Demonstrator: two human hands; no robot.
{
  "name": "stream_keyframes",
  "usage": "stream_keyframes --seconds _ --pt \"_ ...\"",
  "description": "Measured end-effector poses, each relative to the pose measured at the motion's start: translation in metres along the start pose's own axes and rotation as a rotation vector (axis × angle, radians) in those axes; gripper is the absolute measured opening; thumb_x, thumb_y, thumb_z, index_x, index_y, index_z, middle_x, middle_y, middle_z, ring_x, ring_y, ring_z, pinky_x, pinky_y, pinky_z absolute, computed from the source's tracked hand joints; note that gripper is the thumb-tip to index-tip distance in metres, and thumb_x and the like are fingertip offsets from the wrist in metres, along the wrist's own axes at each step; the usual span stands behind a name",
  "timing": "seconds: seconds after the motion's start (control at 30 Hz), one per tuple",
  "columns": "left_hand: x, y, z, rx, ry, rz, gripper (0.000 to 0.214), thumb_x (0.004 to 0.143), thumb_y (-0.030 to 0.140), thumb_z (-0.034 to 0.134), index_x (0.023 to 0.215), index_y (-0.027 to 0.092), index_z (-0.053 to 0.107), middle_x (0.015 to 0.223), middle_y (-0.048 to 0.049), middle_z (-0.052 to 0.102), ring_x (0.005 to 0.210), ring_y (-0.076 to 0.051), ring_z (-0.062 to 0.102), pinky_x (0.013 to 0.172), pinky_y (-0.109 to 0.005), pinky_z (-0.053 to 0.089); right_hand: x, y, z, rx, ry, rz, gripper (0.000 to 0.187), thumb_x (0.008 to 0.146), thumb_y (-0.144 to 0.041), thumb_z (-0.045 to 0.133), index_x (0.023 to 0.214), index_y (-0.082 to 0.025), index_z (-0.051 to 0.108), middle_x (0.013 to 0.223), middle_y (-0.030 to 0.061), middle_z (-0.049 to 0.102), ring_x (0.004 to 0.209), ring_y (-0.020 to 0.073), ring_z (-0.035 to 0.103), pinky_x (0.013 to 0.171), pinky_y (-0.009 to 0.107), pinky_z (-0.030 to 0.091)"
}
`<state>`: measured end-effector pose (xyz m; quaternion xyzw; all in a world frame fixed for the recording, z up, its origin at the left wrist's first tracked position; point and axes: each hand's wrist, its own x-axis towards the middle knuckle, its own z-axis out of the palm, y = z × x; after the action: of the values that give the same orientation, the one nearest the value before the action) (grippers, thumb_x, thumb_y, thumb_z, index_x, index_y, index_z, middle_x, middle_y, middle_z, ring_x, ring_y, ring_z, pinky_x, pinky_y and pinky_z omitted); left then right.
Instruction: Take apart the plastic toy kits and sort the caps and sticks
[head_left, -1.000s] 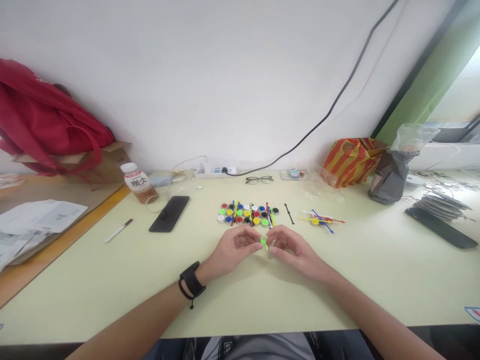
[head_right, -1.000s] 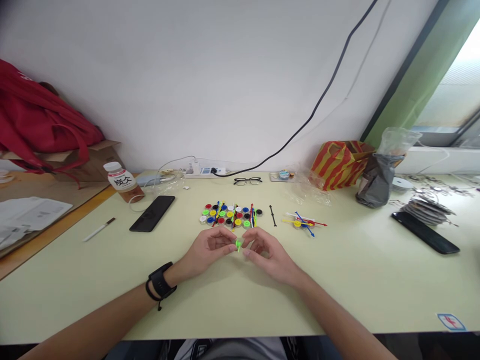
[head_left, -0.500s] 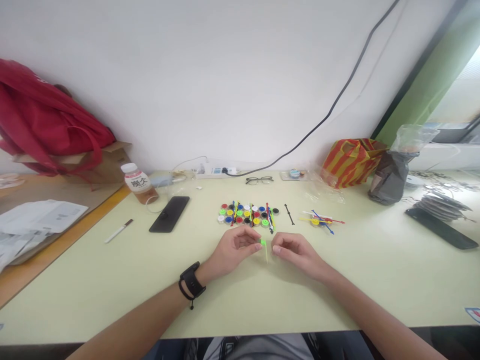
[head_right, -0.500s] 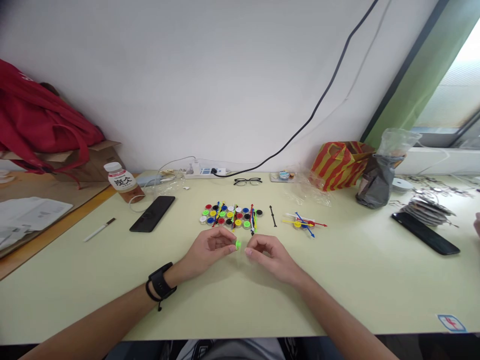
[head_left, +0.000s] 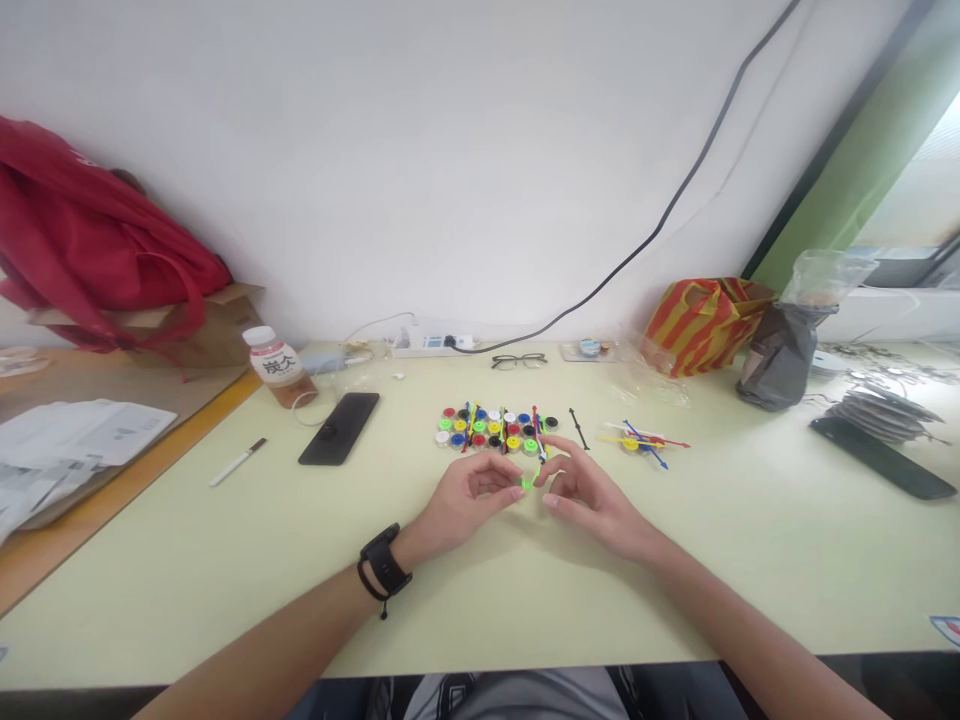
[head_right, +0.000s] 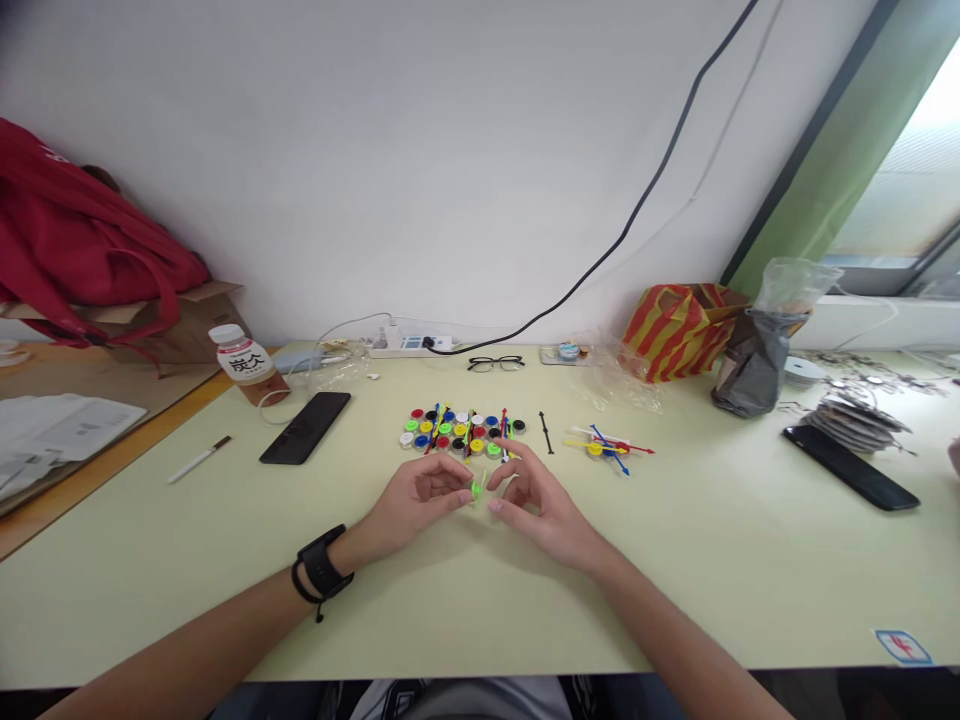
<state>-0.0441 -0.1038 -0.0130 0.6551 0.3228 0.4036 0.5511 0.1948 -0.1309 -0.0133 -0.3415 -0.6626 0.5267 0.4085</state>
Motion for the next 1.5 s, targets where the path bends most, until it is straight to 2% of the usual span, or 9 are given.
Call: stream_keyframes --seconds 0.1,0.23,0.43,0.7,0.9,1.03,1.13,1.33,1.5 --pt "0.0001 -0.0011 -0.0004 0.01 0.013 -0.01 0.023 0.086 0.031 0.082 0.099 0.017 0.07 0.096 -0.0052 0.071 0.09 -0.017 0.07 0.088 -0.031 0.058 -0.0006 -0.0032 -0.003 0.002 -0.012 -0.032 0.025 0.097 -0.046 0.067 0.109 -0.025 0.07 0.1 0.0035 0.059 0.075 0.0141 0.054 0.072 0.031 0.046" --pt "0.0005 -0.0018 -0.0006 0.02 0.027 -0.011 0.024 0.086 0.032 0.083 0.099 0.017 0.069 0.097 -0.0052 0.071 0.09 -0.017 0.069 0.089 -0.032 0.058 0.0002 -0.0084 -0.0059 -0.036 -0.078 -0.053 0.053 0.098 -0.048 0.064 0.056 -0.017 0.057 0.081 0.0031 0.051 0.071 0.0147 0.05 0.069 0.031 0.042" --pt "0.0001 -0.002 -0.0001 0.019 0.013 -0.011 0.025 0.087 0.034 0.082 0.101 0.017 0.071 0.098 -0.0062 0.072 0.092 -0.019 0.07 0.089 -0.033 0.058 0.0018 -0.0091 -0.0012 -0.07 -0.042 -0.054 0.026 0.096 -0.049 0.066 0.102 -0.024 0.066 0.103 0.0062 0.061 0.086 0.019 0.057 0.078 0.033 0.049" --pt "-0.0004 -0.0003 -0.0001 0.028 0.012 0.01 0.024 0.088 0.035 0.081 0.101 0.017 0.071 0.1 -0.0069 0.073 0.095 -0.02 0.071 0.091 -0.034 0.058 -0.0012 -0.0072 -0.0008 -0.1 -0.067 -0.03 0.028 0.097 -0.045 0.067 0.118 -0.026 0.065 0.118 0.0065 0.063 0.086 0.0168 0.061 0.084 0.034 0.052" --pt "-0.0001 -0.0018 -0.0006 0.024 0.029 -0.005 0.025 0.087 0.034 0.081 0.101 0.017 0.07 0.099 -0.0064 0.073 0.094 -0.02 0.071 0.089 -0.033 0.059 -0.0007 -0.001 -0.0002 -0.048 0.038 0.032 0.062 0.096 -0.046 0.068 0.151 -0.033 0.042 0.126 0.0069 0.059 0.082 0.0145 0.06 0.077 0.032 0.052" --pt "-0.0002 -0.002 -0.0007 0.032 0.035 -0.013 0.026 0.086 0.034 0.082 0.1 0.017 0.07 0.098 -0.0058 0.072 0.091 -0.019 0.071 0.089 -0.033 0.059 0.0007 -0.0032 -0.0025 -0.096 -0.059 0.059 0.034 0.097 -0.052 0.064 0.091 -0.02 0.074 0.083 0.0015 0.059 0.066 0.013 0.05 0.065 0.029 0.044" --pt "0.0 -0.0028 -0.0007 0.03 0.04 -0.014 0.026 0.085 0.034 0.083 0.099 0.017 0.07 0.096 -0.0052 0.073 0.09 -0.018 0.071 0.089 -0.034 0.059 0.0019 -0.0073 -0.0035 -0.095 -0.113 0.04 0.055 0.098 -0.054 0.062 0.057 -0.018 0.061 0.067 0.0007 0.05 0.063 0.0135 0.046 0.064 0.03 0.04" --pt "0.0001 -0.0034 -0.0001 0.027 0.024 -0.003 0.028 0.085 0.037 0.083 0.1 0.017 0.071 0.098 -0.0067 0.073 0.094 -0.021 0.072 0.091 -0.036 0.059 0.0029 -0.0081 -0.0017 0.01 -0.078 0.028 0.035 0.093 -0.053 0.069 0.111 -0.023 0.066 0.104 0.0052 0.062 0.077 0.0154 0.054 0.07 0.029 0.047" --pt "-0.0008 -0.0006 0.0008 0.015 0.019 -0.005 0.027 0.086 0.036 0.082 0.102 0.017 0.07 0.101 -0.0074 0.074 0.095 -0.022 0.073 0.09 -0.036 0.059 0.0018 -0.0051 0.0007 -0.015 -0.104 0.042 0.037 0.094 -0.05 0.069 0.121 -0.025 0.063 0.111 0.0054 0.062 0.078 0.0142 0.057 0.073 0.029 0.05"
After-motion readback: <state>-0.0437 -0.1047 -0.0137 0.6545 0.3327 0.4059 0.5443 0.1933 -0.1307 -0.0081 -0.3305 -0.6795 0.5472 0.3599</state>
